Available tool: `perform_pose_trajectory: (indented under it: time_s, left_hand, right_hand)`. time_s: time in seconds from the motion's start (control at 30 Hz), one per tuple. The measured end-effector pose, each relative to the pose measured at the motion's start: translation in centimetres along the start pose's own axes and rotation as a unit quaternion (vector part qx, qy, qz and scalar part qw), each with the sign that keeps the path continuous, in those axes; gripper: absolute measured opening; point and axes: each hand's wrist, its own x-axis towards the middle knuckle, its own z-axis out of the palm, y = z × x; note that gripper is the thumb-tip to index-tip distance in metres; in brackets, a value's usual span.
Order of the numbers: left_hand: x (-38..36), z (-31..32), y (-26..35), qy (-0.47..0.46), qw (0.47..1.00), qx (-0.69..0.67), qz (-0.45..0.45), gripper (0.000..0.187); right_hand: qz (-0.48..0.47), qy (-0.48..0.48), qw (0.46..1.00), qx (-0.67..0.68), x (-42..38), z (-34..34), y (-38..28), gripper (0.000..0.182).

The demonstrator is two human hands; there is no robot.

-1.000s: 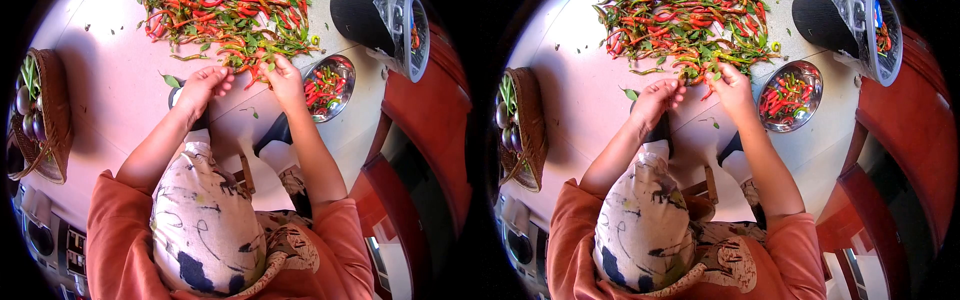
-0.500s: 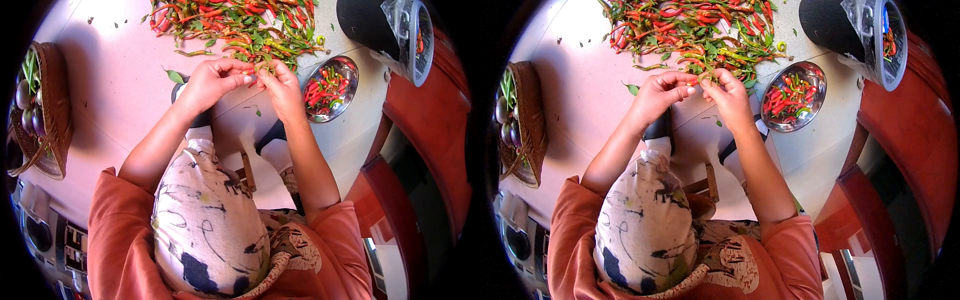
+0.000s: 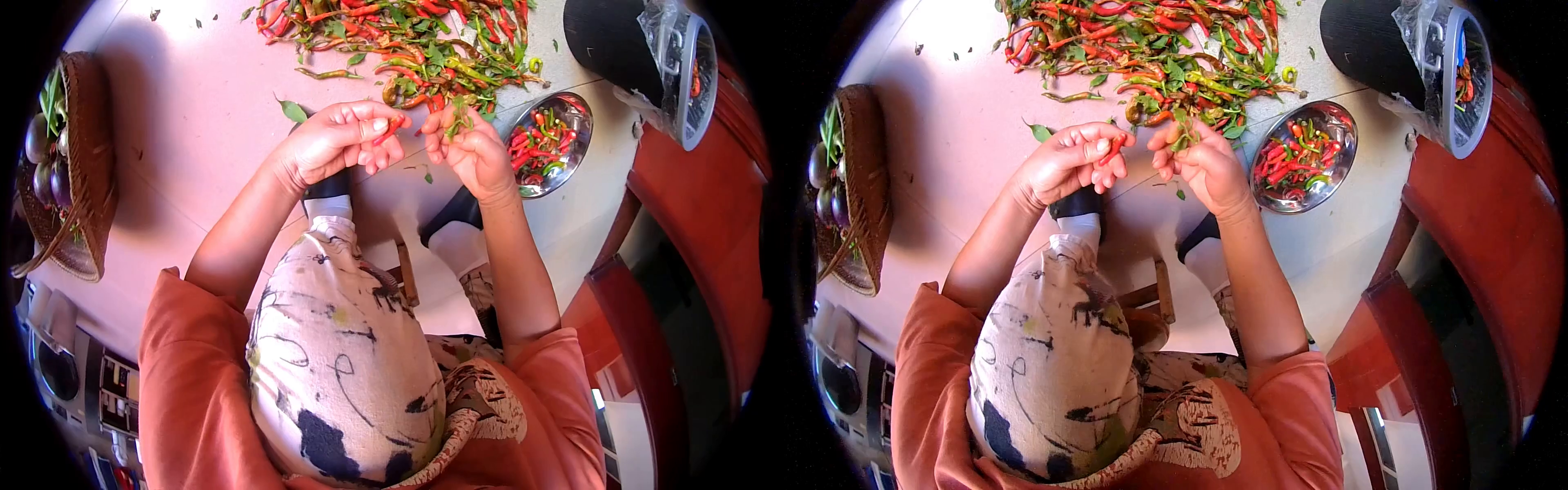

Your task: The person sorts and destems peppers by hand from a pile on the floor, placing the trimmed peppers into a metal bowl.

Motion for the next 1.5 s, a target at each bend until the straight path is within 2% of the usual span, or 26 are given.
perform_pose_trajectory:
  time_s: [0.17, 0.23, 0.3, 0.33, 0.43, 0.5, 0.53, 0.6, 0.73, 0.8, 0.83, 0.9, 0.93, 1.03, 1.07, 1.13, 1.17, 1.2, 1.23, 1.27, 1.33, 1.4, 1.47, 1.5]
  left_hand:
    - [0.2, -0.6, -0.6, 0.007, 0.999, -0.018, 0.026, 0.031]
    - [0.3, -0.2, -0.4, 0.089, 0.989, 0.114, 0.024, 0.026]
    - [0.2, 0.7, -0.1, 0.099, 0.981, 0.162, 0.046, 0.022]
    - [0.1, 1.0, 0.0, 0.107, 0.970, 0.209, 0.068, 0.019]
    - [0.1, 1.5, -0.1, 0.119, 0.964, 0.229, 0.069, 0.016]
    - [0.2, 1.6, -0.2, 0.130, 0.958, 0.245, 0.068, 0.015]
    - [0.2, 1.7, -0.2, 0.142, 0.953, 0.261, 0.066, 0.015]
    - [0.2, 1.7, -0.1, 0.149, 0.945, 0.286, 0.057, 0.014]
    - [0.3, 1.6, -0.2, 0.173, 0.919, 0.353, 0.046, 0.010]
    - [0.3, 1.5, -0.4, 0.177, 0.906, 0.381, 0.047, 0.009]
    - [0.3, 1.5, -0.4, 0.180, 0.893, 0.409, 0.049, 0.009]
    - [0.1, 1.8, -0.2, 0.185, 0.874, 0.447, 0.043, 0.008]
    - [0.1, 1.8, -0.1, 0.189, 0.853, 0.484, 0.038, 0.008]
    - [-0.1, 1.7, -0.1, 0.166, 0.839, 0.518, 0.027, 0.007]
    - [-0.1, 1.5, -0.2, 0.163, 0.838, 0.519, 0.028, 0.007]
    - [-0.1, 1.0, -1.0, 0.169, 0.892, 0.418, 0.002, 0.011]
    - [-0.1, 0.7, -1.2, 0.165, 0.892, 0.420, 0.001, 0.011]
    - [-0.1, 0.5, -1.6, 0.160, 0.897, 0.412, -0.036, 0.010]
    - [-0.1, 0.3, -2.0, 0.155, 0.899, 0.402, -0.075, 0.008]
    - [0.0, 0.1, -2.3, 0.153, 0.899, 0.402, -0.077, 0.008]
    - [-0.1, -0.1, -2.9, 0.152, 0.892, 0.418, -0.077, 0.009]
    - [0.0, -0.2, -3.1, 0.159, 0.896, 0.405, -0.085, 0.009]
    - [0.3, -0.7, -3.6, 0.148, 0.938, 0.311, -0.026, 0.011]
    - [0.3, -0.7, -3.3, 0.143, 0.950, 0.276, -0.026, 0.013]
  right_hand:
    - [-0.006, 0.009, 0.998, -0.061, 0.5, 0.9, 0.5, 0.016]
    - [-0.010, 0.018, 0.996, -0.090, 0.9, 1.4, 0.4, 0.017]
    - [0.006, 0.092, 0.973, -0.211, 1.1, 2.0, 0.1, 0.020]
    - [0.006, 0.091, 0.973, -0.211, 1.2, 2.0, 0.2, 0.020]
    - [-0.041, 0.119, 0.965, -0.231, 1.3, 1.5, 0.6, 0.022]
    - [-0.043, 0.097, 0.938, -0.329, 1.3, 1.3, 0.5, 0.022]
    - [-0.042, 0.097, 0.938, -0.329, 1.3, 1.4, 0.5, 0.022]
    - [-0.134, 0.076, 0.847, -0.509, 1.5, 1.8, 0.4, 0.023]
    - [-0.105, 0.060, 0.857, -0.500, 1.1, 3.0, 0.3, 0.023]
    - [-0.148, 0.056, 0.795, -0.586, 1.0, 3.0, 0.4, 0.021]
    - [-0.148, 0.055, 0.795, -0.586, 1.0, 2.8, 0.5, 0.021]
    - [-0.209, 0.051, 0.759, -0.614, 1.1, 2.7, 0.7, 0.020]
    - [-0.209, 0.051, 0.759, -0.614, 1.0, 2.8, 0.6, 0.020]
    - [-0.203, 0.025, 0.728, -0.655, 0.8, 3.2, 0.2, 0.016]
    - [-0.175, 0.022, 0.718, -0.673, 0.8, 3.3, 0.4, 0.014]
    - [-0.148, 0.024, 0.708, -0.690, 0.7, 3.2, 1.3, 0.013]
    - [-0.147, 0.048, 0.701, -0.697, 0.5, 2.9, 2.4, 0.012]
    - [-0.144, 0.072, 0.694, -0.702, 0.2, 2.7, 3.7, 0.012]
    - [-0.126, 0.107, 0.703, -0.692, -0.1, 2.7, 4.9, 0.012]
    - [-0.124, 0.109, 0.704, -0.691, -0.2, 2.7, 5.9, 0.012]
    - [-0.152, 0.189, 0.730, -0.639, -0.5, 2.5, 7.9, 0.012]
    - [-0.161, 0.210, 0.727, -0.634, -0.2, 1.7, 9.4, 0.014]
    - [-0.105, 0.305, 0.859, -0.397, 0.2, 0.9, 10.7, 0.012]
    - [-0.037, 0.308, 0.922, -0.230, -0.1, 1.4, 9.5, 0.011]
